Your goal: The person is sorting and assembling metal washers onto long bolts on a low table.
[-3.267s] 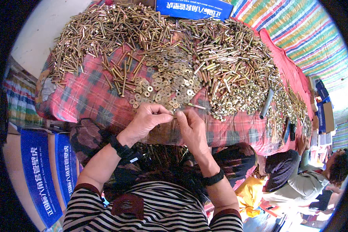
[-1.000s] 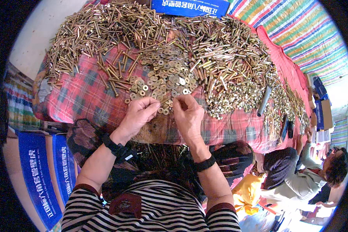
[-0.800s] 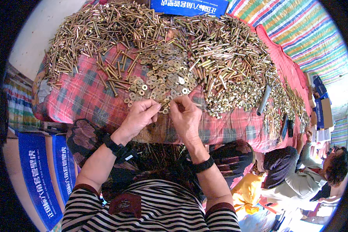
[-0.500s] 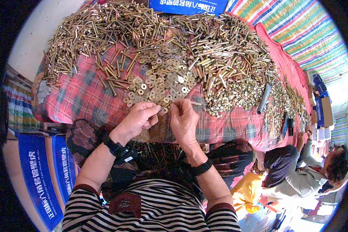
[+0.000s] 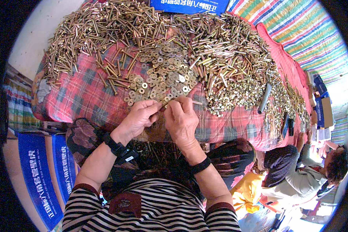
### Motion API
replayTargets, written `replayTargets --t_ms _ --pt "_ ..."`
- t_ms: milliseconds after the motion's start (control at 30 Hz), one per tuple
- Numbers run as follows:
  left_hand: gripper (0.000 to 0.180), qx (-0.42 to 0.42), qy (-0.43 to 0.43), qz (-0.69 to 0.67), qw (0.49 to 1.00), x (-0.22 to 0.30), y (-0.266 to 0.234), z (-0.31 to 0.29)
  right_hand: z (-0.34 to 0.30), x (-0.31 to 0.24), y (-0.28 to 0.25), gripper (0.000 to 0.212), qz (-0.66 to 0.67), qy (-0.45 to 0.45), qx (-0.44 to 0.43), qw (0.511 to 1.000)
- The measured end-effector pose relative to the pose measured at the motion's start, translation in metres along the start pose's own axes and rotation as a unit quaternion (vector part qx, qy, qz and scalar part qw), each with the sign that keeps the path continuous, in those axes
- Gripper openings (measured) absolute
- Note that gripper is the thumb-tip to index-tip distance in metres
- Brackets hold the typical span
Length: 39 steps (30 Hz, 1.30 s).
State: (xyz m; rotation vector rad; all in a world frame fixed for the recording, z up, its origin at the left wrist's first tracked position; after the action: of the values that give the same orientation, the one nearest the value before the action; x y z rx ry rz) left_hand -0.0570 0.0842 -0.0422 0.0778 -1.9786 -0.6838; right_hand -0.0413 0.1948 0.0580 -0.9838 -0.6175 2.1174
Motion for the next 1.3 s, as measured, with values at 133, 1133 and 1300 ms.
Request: replayTargets --t_ms 133,1133,1300 --pt "0.016 0.026 0.013 -0.001 1.0 0.0 -0.009 0.001 -0.005 0.023 0.013 0.009 0.141 0.101 -0.072 0.982" --pt "0.007 0.036 0.209 0.166 0.963 0.033 -0.002 -0.006 -0.028 0.06 0.034 0.036 0.564 0.382 -0.022 0.732" --pt "0.015 0.065 0.183 0.094 0.976 0.027 -0.002 -0.006 -0.031 0.047 0.039 0.026 0.508 0.36 -0.049 0.781"
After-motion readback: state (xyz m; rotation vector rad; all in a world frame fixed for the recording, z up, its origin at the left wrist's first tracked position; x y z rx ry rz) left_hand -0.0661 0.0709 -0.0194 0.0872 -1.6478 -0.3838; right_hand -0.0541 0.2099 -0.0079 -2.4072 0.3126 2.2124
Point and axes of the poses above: each hand's wrist, its own z-axis towards the middle knuckle, its own y-axis out of the palm, x = y × z, the point moved 9 cm from there along z, towards the middle knuckle, and after that the axes turned 4 degrees about -x, right-handed, at the moved point
